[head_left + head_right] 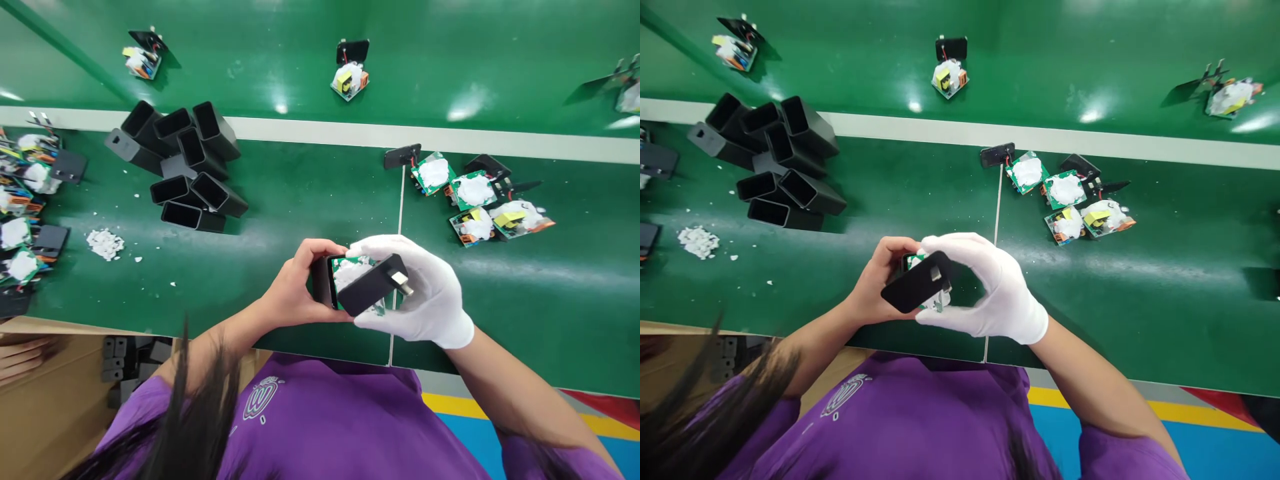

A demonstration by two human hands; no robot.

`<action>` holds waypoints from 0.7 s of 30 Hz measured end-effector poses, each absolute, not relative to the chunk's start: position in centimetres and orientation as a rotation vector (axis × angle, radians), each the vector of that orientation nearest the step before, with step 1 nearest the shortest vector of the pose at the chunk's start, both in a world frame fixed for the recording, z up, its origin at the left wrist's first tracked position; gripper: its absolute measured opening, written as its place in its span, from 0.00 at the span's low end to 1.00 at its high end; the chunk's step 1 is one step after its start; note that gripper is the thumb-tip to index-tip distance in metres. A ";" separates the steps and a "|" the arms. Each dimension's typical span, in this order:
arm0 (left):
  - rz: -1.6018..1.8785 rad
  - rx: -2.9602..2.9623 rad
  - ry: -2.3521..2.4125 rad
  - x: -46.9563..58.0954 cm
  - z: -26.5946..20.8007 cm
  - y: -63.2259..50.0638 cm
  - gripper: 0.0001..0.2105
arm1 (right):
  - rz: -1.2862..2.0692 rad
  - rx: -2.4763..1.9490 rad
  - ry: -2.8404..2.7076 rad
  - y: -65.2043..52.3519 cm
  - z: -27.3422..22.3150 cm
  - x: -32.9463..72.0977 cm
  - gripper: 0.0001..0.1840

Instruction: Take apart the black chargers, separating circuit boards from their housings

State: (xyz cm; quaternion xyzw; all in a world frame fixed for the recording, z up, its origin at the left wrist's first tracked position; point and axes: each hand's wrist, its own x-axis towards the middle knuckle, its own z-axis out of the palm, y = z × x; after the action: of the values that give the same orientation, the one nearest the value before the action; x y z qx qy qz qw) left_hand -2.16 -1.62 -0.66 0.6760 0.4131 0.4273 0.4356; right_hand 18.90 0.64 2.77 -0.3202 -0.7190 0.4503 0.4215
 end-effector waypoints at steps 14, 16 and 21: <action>1.124 1.914 0.945 -2.6 -0.4 -0.5 0.26 | 0.442 -0.811 -2.242 0.4 3.2 18.1 0.32; 1.039 1.828 0.956 -2.6 -0.5 -0.6 0.25 | 0.359 -0.868 -2.267 0.0 3.2 18.1 0.35; 0.875 1.643 0.952 -2.6 -0.3 -0.9 0.24 | 0.336 -1.025 -2.208 2.2 4.7 20.4 0.41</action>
State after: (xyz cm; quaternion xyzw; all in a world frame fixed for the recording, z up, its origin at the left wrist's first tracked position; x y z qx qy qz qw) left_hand -2.60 -0.89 -0.33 0.6799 0.3938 0.3622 0.5015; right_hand 20.38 2.23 4.74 -0.3929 -0.8465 0.1288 0.3352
